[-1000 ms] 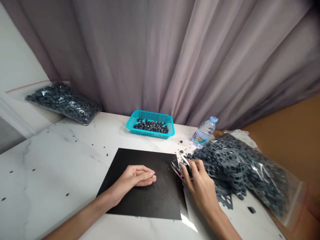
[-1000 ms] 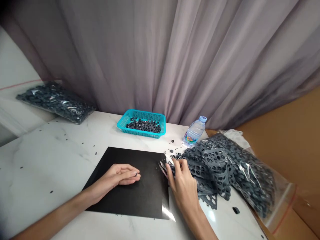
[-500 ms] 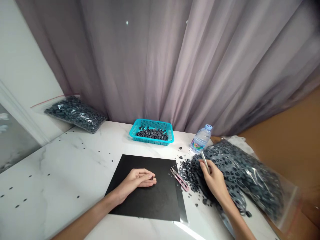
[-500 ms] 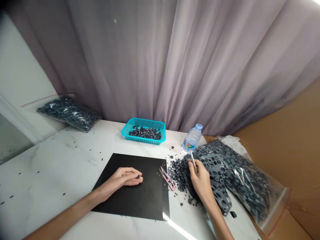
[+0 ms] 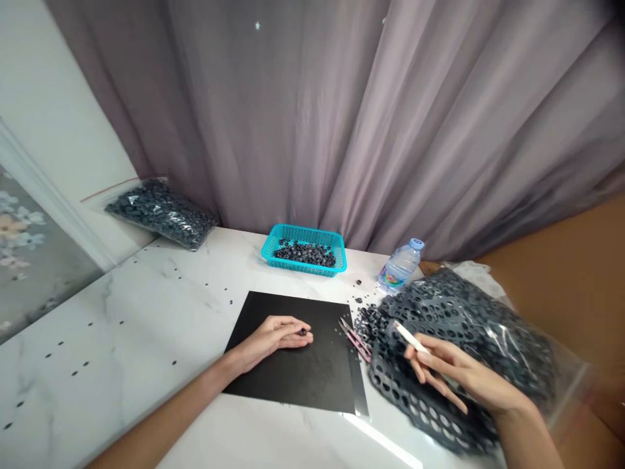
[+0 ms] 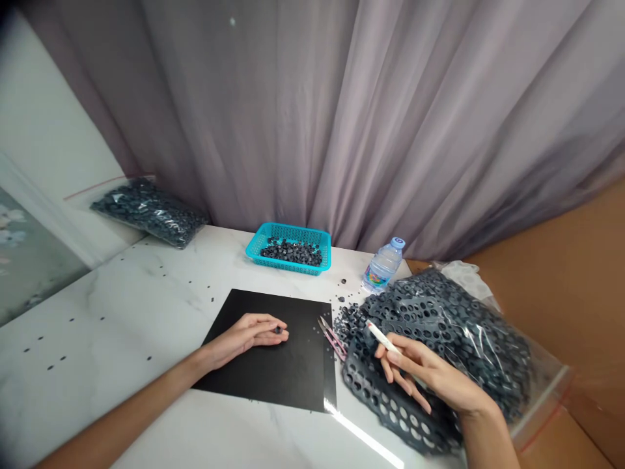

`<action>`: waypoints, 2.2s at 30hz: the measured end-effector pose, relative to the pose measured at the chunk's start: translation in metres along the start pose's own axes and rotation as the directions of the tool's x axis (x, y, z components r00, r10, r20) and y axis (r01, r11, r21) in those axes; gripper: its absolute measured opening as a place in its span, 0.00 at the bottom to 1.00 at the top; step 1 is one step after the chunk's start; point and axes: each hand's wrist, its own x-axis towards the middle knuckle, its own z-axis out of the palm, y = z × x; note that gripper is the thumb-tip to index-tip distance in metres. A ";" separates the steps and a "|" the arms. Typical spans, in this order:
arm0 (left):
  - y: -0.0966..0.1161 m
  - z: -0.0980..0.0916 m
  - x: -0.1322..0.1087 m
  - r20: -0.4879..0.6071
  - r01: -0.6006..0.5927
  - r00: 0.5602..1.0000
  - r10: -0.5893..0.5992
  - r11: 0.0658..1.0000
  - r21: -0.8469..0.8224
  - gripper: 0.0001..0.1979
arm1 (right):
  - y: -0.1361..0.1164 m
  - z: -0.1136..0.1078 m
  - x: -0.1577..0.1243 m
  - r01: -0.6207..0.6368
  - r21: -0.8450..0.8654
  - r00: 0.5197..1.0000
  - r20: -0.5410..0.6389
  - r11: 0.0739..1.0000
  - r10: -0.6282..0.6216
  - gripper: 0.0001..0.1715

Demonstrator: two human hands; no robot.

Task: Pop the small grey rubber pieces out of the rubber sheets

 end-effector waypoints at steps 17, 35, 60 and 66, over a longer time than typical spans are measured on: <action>0.083 -0.090 0.163 -0.169 -0.270 0.826 0.538 0.640 0.720 0.13 | -0.022 0.013 0.010 -0.101 -0.323 0.971 0.172 0.941 0.164 0.31; 0.104 -0.137 0.176 -0.024 -0.190 0.842 0.539 0.338 0.922 0.14 | -0.033 0.076 0.069 -0.062 -0.110 0.968 0.235 0.992 0.086 0.31; 0.078 -0.104 0.001 -0.042 -0.049 0.680 0.732 0.103 0.993 0.22 | 0.003 0.146 0.131 0.214 -0.159 0.891 -0.373 0.964 -0.259 0.34; 0.067 -0.088 -0.105 -0.197 0.059 0.715 0.671 0.223 0.973 0.18 | 0.006 0.155 0.128 0.210 -0.220 0.851 -0.440 0.953 -0.289 0.31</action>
